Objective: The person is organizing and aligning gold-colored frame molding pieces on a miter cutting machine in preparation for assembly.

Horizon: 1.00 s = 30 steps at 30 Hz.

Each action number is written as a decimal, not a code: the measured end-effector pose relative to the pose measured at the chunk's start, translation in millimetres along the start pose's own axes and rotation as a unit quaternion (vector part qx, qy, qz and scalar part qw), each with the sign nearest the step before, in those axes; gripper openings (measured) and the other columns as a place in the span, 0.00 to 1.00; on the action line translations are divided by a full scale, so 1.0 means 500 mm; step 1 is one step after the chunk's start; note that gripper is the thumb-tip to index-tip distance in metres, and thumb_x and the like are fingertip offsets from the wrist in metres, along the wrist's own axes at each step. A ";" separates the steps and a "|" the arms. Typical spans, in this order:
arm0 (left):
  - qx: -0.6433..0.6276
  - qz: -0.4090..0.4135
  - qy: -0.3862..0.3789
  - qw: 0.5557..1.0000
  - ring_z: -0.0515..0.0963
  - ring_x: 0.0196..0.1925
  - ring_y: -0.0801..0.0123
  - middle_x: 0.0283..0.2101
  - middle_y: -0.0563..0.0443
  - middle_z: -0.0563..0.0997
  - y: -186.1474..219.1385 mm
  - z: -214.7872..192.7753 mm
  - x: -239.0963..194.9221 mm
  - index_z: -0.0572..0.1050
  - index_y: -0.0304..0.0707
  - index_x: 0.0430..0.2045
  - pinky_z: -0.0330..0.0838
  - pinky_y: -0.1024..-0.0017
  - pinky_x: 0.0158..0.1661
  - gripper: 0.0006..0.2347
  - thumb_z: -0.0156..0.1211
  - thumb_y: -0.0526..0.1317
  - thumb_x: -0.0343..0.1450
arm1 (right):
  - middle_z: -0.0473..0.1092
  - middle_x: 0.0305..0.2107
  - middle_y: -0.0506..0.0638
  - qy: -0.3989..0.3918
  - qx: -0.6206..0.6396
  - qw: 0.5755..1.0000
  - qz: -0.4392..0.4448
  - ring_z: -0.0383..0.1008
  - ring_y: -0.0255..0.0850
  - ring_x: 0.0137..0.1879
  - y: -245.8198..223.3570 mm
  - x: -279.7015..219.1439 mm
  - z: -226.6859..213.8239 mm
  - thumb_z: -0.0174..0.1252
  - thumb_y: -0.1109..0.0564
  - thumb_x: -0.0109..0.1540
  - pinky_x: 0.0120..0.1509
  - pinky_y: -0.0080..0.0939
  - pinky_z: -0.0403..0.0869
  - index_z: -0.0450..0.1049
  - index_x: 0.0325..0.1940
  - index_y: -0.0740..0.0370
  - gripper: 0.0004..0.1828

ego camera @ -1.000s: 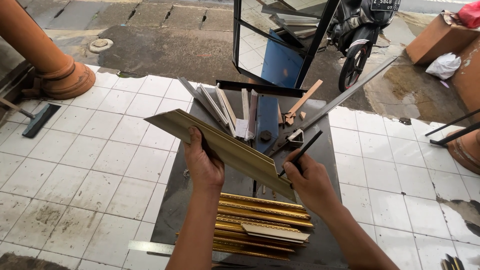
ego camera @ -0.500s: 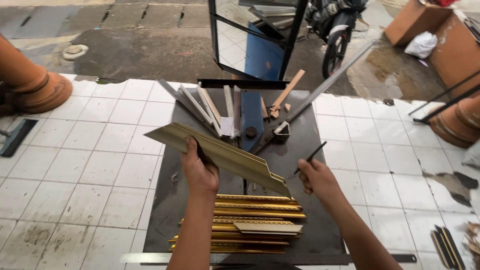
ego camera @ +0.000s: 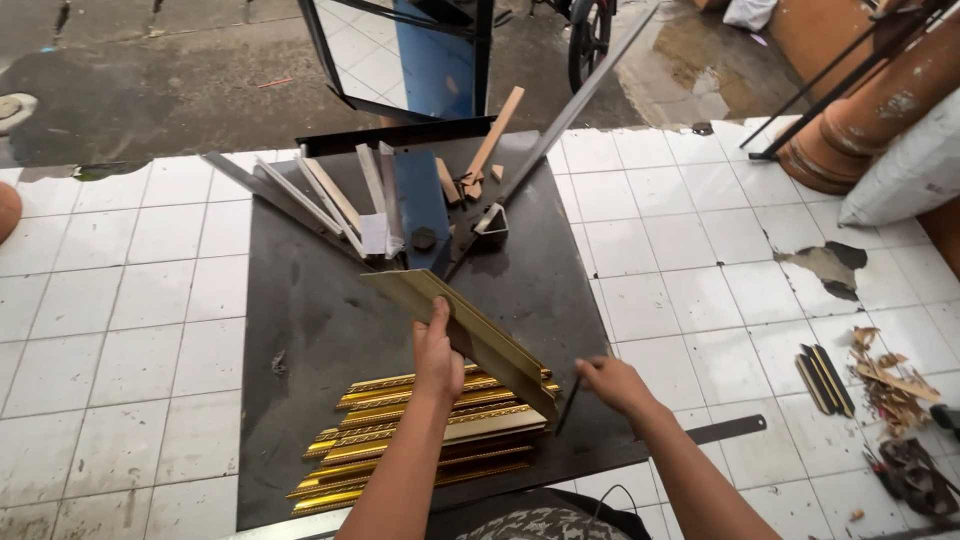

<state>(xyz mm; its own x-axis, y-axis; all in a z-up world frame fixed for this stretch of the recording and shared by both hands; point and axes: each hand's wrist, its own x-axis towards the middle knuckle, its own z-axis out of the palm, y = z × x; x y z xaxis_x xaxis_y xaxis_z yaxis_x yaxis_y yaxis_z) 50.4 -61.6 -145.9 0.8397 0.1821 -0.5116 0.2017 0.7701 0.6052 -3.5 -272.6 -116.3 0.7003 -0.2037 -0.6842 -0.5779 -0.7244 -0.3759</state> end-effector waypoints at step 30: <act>0.222 -0.109 -0.037 0.968 0.66 0.23 0.70 0.25 0.52 0.63 -0.002 0.125 0.023 0.61 0.43 0.31 0.67 0.75 0.22 0.14 0.44 0.54 0.68 | 0.69 0.20 0.51 -0.013 -0.014 1.000 0.001 0.66 0.40 0.26 0.033 0.019 0.012 0.44 0.35 0.57 0.29 0.37 0.63 0.71 0.26 0.61 0.27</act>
<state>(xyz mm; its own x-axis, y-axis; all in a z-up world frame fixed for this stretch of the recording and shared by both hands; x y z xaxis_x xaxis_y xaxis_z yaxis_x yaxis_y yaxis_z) 91.3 -98.7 -114.3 0.7829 -0.0127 -0.6220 0.5616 0.4444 0.6979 -8.8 -282.6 -132.6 0.6874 -0.1885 -0.7013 -0.5673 -0.7423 -0.3565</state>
